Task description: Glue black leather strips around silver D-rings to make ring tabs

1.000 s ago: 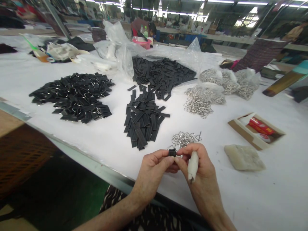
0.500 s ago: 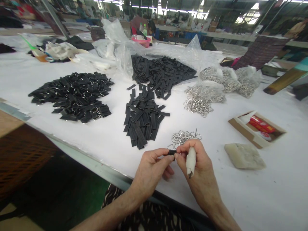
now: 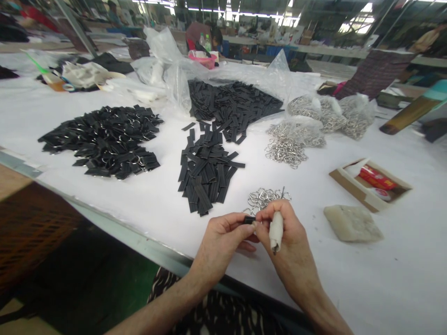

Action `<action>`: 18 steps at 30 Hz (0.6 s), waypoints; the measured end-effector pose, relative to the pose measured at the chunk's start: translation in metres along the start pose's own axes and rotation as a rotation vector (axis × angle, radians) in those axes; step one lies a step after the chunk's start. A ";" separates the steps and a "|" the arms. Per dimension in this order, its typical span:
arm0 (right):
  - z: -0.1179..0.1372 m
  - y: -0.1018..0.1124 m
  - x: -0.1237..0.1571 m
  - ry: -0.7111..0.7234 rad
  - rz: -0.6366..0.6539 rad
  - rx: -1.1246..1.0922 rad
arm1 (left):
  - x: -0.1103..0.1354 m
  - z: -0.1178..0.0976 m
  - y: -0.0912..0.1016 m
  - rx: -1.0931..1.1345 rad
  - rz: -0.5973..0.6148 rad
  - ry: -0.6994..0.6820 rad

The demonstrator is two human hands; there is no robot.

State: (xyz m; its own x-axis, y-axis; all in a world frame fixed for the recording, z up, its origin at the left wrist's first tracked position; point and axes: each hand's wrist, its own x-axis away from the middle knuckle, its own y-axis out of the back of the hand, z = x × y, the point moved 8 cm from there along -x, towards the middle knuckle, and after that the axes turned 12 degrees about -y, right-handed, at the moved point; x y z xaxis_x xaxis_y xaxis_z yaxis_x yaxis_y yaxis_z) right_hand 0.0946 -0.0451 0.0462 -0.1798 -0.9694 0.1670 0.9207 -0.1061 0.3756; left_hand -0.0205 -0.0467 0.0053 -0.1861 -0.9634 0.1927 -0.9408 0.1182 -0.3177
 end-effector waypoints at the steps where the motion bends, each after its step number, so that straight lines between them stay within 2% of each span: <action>1: 0.000 0.000 0.000 0.002 0.003 0.000 | 0.000 0.001 0.001 0.005 -0.007 0.003; 18: -0.009 -0.001 -0.002 -0.046 0.015 -0.041 | -0.004 0.009 0.002 0.077 -0.041 0.026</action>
State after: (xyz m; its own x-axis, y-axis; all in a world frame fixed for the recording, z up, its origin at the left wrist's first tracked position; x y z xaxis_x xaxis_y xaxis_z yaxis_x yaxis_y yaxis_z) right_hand 0.0977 -0.0450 0.0370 -0.1811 -0.9599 0.2141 0.9367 -0.1020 0.3350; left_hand -0.0195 -0.0446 -0.0043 -0.1558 -0.9606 0.2303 -0.9235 0.0589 -0.3791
